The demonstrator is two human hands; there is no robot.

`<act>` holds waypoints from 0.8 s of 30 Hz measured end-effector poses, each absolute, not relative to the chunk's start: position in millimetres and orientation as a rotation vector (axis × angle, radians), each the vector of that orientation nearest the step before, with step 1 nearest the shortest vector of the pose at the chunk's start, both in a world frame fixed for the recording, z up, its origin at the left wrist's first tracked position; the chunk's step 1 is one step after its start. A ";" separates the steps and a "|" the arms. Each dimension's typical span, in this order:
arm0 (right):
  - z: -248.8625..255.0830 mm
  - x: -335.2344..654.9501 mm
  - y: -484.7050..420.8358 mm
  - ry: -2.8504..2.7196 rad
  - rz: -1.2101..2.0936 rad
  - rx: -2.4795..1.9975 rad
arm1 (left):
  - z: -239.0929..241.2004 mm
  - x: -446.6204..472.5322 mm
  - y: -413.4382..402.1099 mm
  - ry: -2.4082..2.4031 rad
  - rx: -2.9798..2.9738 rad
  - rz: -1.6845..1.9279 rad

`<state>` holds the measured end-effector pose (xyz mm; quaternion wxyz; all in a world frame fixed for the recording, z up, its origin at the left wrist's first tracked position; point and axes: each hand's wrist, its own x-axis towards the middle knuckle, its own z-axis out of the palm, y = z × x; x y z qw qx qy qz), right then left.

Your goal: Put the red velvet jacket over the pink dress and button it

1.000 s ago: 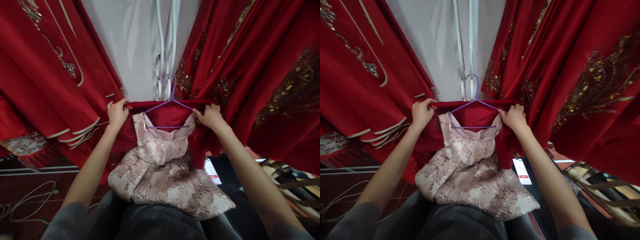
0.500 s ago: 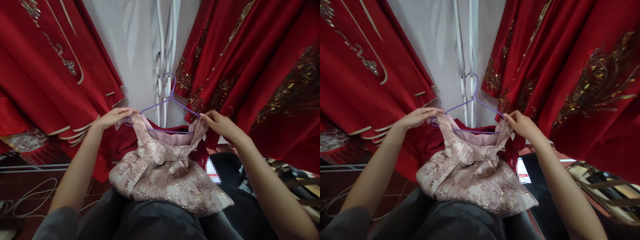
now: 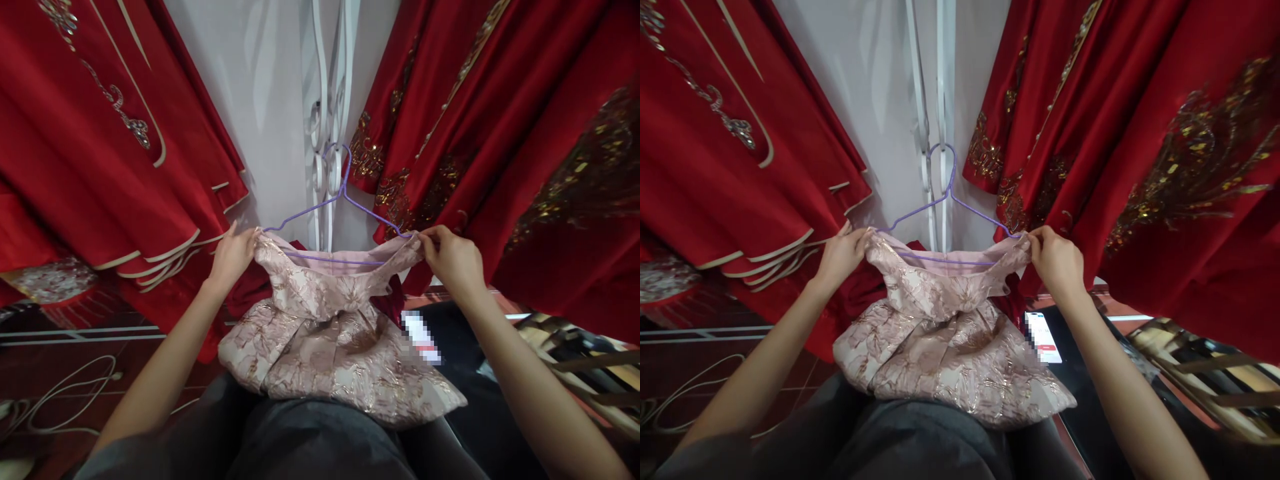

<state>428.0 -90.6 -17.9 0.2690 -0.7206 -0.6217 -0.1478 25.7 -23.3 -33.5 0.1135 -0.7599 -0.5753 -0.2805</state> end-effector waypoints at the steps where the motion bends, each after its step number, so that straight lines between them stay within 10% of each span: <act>1: -21.4 432.0 -88.7 -1.648 -0.396 -1.959 | -38.1 22.5 -26.2 -1.738 -2.186 -0.759; 12: -76.4 461.0 -103.4 -1.809 0.146 -2.032 | -50.9 35.9 -73.5 -1.680 -2.569 -0.232; 24: -32.3 394.5 -109.7 -1.661 -0.020 -1.649 | -56.6 155.8 -39.9 -0.857 -2.786 -0.574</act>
